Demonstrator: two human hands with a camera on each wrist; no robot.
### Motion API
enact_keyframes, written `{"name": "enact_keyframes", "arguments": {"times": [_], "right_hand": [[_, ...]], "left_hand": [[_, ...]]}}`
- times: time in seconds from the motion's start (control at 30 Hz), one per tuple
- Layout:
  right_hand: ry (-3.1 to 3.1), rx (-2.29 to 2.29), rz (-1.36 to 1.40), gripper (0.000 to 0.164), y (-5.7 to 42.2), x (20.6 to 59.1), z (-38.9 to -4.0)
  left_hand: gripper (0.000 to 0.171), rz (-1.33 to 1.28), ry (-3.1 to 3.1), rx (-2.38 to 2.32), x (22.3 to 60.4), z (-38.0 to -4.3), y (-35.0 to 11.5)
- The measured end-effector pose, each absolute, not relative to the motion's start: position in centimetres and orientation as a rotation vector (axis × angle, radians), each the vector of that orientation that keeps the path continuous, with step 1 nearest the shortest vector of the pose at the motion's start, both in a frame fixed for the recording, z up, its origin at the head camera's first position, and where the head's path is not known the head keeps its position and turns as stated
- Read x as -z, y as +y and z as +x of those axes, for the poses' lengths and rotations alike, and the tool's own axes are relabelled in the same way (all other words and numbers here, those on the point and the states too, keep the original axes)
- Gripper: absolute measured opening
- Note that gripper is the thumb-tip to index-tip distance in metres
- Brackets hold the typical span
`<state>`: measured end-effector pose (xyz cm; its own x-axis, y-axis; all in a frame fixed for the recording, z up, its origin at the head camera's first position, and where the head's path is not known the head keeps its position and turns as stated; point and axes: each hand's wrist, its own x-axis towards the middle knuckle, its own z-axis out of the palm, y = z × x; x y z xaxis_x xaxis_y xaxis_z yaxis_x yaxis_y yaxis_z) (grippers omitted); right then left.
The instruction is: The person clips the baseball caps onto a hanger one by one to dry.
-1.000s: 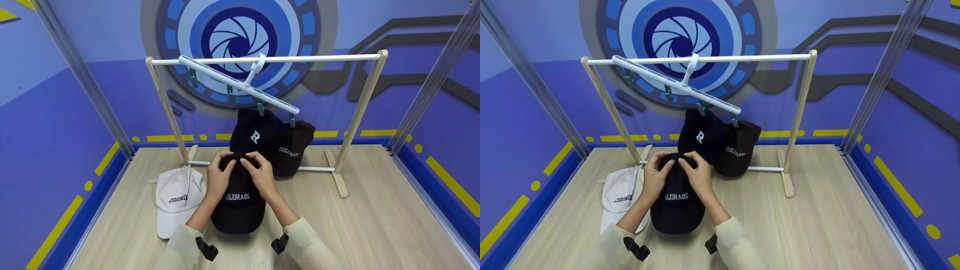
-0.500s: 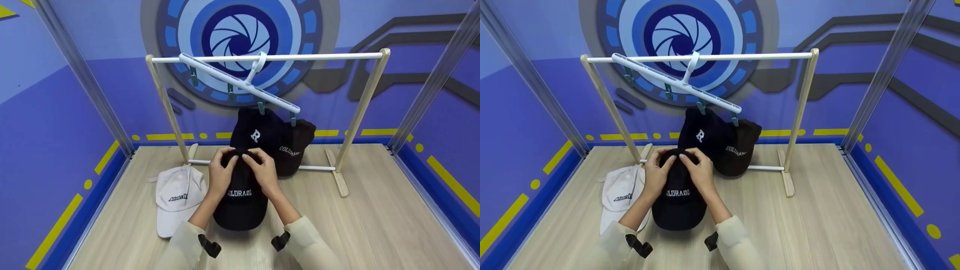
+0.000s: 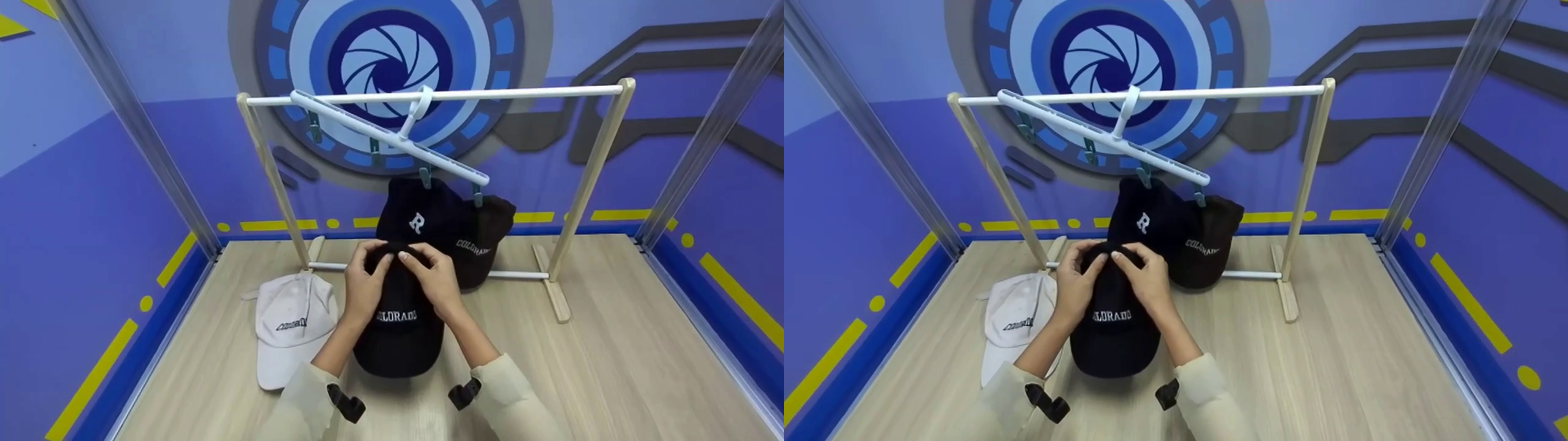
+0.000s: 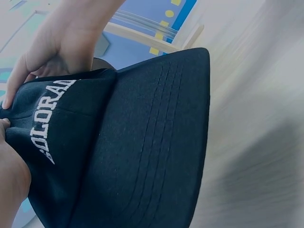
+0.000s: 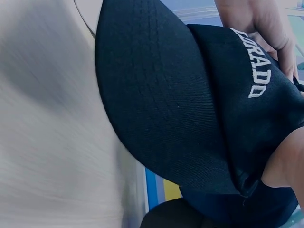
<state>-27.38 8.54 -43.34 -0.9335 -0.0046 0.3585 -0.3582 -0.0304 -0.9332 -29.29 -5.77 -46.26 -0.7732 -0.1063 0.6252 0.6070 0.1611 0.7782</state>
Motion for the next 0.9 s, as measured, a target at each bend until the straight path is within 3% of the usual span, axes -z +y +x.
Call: {"name": "enact_keyframes", "arguments": {"times": [0.27,0.9], "right_hand": [[-2.031,-2.034,0.392,0.019,8.8,43.1,-27.4],[-2.019,-2.059,0.419,0.022,8.0,41.9,-27.4]], "left_hand": [[0.023,-0.447,-1.885,1.681,43.7,-26.9,-5.2],[0.023,-0.469,-1.881,1.651,42.0,-26.7,-6.1]]}}
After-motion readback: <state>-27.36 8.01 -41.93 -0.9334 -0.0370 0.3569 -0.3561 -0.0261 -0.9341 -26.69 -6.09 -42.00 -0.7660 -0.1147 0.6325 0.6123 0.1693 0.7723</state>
